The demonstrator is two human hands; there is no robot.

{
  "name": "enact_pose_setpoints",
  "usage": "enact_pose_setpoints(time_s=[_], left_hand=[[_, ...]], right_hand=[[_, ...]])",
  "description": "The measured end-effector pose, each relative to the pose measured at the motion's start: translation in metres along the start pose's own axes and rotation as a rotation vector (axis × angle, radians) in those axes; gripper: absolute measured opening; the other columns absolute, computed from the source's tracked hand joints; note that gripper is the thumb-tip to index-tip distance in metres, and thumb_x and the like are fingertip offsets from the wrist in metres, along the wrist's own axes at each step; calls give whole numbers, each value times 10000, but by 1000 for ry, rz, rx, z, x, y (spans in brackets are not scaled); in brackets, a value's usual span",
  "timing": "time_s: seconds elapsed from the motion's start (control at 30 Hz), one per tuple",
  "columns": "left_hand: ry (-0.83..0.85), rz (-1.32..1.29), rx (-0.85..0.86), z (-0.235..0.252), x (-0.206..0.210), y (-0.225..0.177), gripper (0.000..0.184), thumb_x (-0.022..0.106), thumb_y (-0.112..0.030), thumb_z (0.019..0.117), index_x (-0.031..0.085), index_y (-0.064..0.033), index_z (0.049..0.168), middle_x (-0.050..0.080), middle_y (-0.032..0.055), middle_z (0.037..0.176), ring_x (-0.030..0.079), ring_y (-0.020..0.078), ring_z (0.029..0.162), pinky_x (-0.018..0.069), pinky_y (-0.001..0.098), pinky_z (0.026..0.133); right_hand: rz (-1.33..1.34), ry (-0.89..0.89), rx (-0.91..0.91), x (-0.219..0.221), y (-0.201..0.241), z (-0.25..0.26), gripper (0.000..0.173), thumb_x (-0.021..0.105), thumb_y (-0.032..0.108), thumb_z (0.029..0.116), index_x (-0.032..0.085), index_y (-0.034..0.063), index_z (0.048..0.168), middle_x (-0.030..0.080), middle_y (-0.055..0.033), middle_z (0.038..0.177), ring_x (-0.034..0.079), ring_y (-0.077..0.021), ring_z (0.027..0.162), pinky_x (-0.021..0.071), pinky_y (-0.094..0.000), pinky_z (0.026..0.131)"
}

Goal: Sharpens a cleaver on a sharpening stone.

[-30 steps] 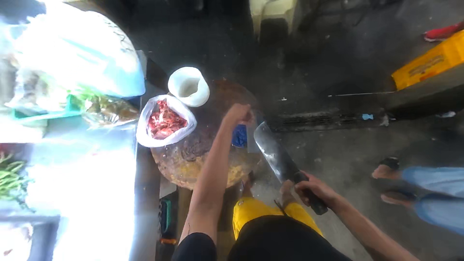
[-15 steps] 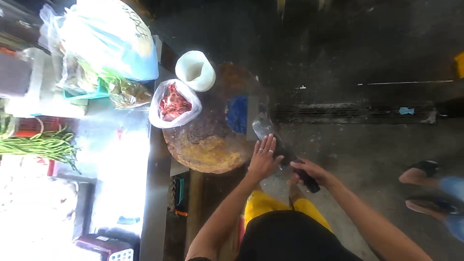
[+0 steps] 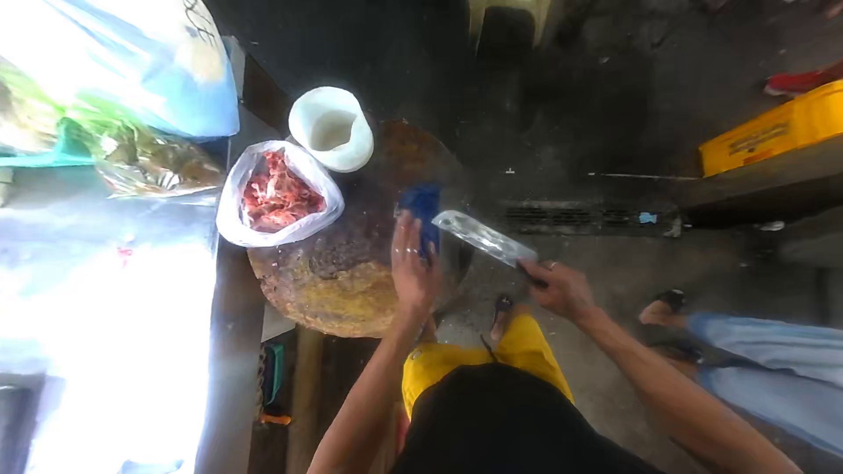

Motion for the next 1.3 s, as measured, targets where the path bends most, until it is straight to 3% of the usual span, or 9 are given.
enact_pose_setpoints(time_s=[0.23, 0.37, 0.47, 0.63, 0.8, 0.97, 1.03, 1.23, 1.3], left_hand=[[275, 224, -52, -46, 114, -13, 567, 605, -318, 988, 535, -48, 1481, 403, 100, 1628, 316, 234, 1541, 232, 465, 1274], [189, 335, -158, -35, 152, -14, 605, 632, -320, 965, 515, -70, 1503, 417, 80, 1623, 319, 226, 1540, 225, 459, 1279], [71, 412, -292, -19, 160, -19, 579, 712, -213, 896, 587, -74, 1444, 477, 85, 1582, 393, 235, 1502, 268, 467, 1257], [-162, 478, -398, 31, 186, -23, 640, 731, -113, 818, 590, -78, 1441, 504, 76, 1561, 410, 234, 1491, 279, 441, 1256], [-260, 431, -411, 105, 207, -13, 631, 619, -12, 847, 561, -88, 1471, 489, 49, 1576, 378, 201, 1508, 260, 402, 1264], [-396, 459, -609, -44, 172, -28, 561, 707, -155, 881, 606, -114, 1432, 530, 43, 1541, 429, 217, 1477, 329, 445, 1242], [-448, 457, -654, -66, 167, -36, 537, 703, -135, 855, 644, -79, 1386, 575, 78, 1496, 481, 240, 1442, 338, 461, 1224], [-269, 256, -419, 82, 193, -13, 617, 700, -36, 825, 618, -134, 1428, 536, 14, 1538, 412, 180, 1485, 257, 388, 1262], [-266, 244, -421, 72, 187, -13, 612, 674, -21, 843, 607, -139, 1439, 520, 2, 1553, 394, 171, 1494, 261, 373, 1261]], right_hand=[[-137, 75, -296, -1, -64, 69, 539, 614, 312, 942, 563, 395, 1472, 716, -150, 1116, 698, -361, 997, 570, -545, 783], [-164, 537, -303, 2, -82, 126, 729, 596, 275, 941, 329, 465, 1592, 650, -224, 1228, 686, -403, 987, 565, -578, 792], [-222, 697, -419, 3, -89, 158, 761, 562, 252, 967, 236, 493, 1611, 663, -254, 1155, 680, -441, 960, 547, -603, 786], [-290, 521, -517, -39, -96, 229, 689, 621, 335, 947, 355, 575, 1535, 715, -195, 1076, 699, -429, 915, 536, -629, 706], [-388, 343, -591, -74, -93, 287, 666, 638, 302, 954, 405, 514, 1541, 710, -243, 1037, 693, -475, 862, 510, -661, 661], [-284, 529, -808, -23, -47, 200, 603, 621, 322, 959, 468, 466, 1524, 717, -207, 970, 703, -417, 812, 550, -592, 654], [-240, 504, -826, -16, -47, 185, 575, 633, 348, 953, 498, 492, 1494, 727, -171, 947, 708, -387, 801, 555, -573, 655], [-467, 303, -472, -79, -83, 253, 584, 653, 441, 976, 456, 488, 1523, 723, -215, 1179, 693, -485, 1007, 503, -707, 806], [-495, 340, -493, -77, -70, 243, 589, 656, 416, 982, 459, 443, 1536, 721, -220, 1183, 691, -480, 1027, 502, -700, 824]])
Point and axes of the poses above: each hand's wrist, its own z-axis towards the middle knuckle, its own x-axis out of the palm, y = z × x, the point moved 7 cm from there along z, towards the middle knuckle
